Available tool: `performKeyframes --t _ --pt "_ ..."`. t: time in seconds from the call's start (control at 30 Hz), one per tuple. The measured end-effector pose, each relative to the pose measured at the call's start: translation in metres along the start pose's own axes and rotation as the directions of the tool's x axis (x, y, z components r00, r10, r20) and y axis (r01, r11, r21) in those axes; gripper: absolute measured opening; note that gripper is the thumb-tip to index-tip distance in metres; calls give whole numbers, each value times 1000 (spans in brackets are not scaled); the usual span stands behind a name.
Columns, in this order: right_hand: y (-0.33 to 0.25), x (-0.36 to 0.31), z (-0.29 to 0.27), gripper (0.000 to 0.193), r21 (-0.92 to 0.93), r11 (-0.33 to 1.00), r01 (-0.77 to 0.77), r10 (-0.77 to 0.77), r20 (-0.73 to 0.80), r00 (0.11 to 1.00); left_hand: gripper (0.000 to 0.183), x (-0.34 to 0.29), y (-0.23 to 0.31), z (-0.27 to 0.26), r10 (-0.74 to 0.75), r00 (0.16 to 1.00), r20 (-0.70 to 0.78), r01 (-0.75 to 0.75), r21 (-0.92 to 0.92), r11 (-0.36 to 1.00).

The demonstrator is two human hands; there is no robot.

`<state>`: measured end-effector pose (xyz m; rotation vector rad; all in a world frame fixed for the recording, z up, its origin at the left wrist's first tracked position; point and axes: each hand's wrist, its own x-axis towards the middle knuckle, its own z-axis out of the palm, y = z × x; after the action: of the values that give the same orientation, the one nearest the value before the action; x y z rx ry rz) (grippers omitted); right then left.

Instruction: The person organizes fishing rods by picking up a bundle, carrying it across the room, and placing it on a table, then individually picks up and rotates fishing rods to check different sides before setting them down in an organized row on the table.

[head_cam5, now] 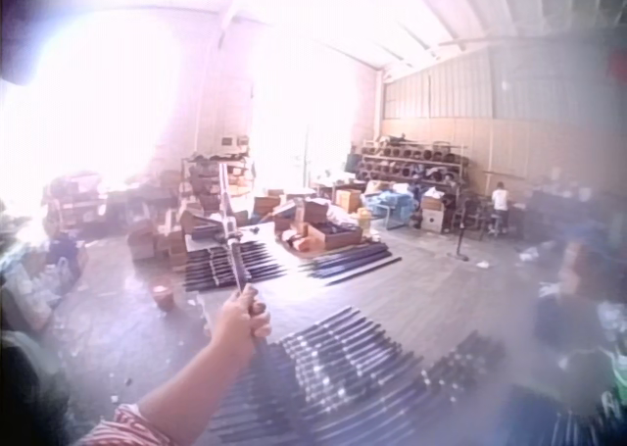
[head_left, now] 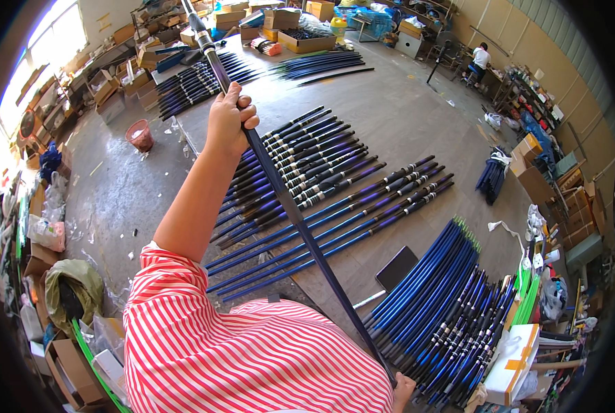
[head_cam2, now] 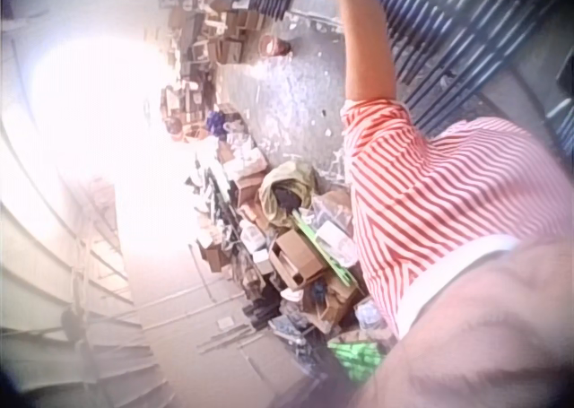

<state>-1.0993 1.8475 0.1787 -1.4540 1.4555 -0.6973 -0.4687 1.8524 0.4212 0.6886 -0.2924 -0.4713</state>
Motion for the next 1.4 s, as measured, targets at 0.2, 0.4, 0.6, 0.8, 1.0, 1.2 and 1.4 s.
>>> performKeyframes --t 0.2,0.4,0.6,0.8,1.0,1.2,1.4 --pt "-35 -5 36 33 413 889 -197 136 172 976 14 -49 -23 40 24 988 149 -30 32 999" --pt "-67 22 98 37 768 536 -350 60 379 923 21 -133 -88 62 -59 758 649 -56 155 986" --pt "-109 39 123 52 896 312 -315 -112 364 925 37 -209 -128 64 -429 215 877 -329 479 814" --pt "-75 28 114 49 649 758 -64 -82 192 978 65 -232 -163 29 -595 30 803 -416 551 723" --pt "-55 20 73 32 504 862 40 -41 -9 999 70 -141 -131 26 -373 596 711 434 105 895" --pt "-42 17 17 32 213 977 12 25 -170 985 65 -79 -85 17 -310 848 430 447 -266 854" --pt "-32 20 -18 32 160 983 85 -58 -167 984 51 -36 -74 -36 -535 715 450 493 219 842"
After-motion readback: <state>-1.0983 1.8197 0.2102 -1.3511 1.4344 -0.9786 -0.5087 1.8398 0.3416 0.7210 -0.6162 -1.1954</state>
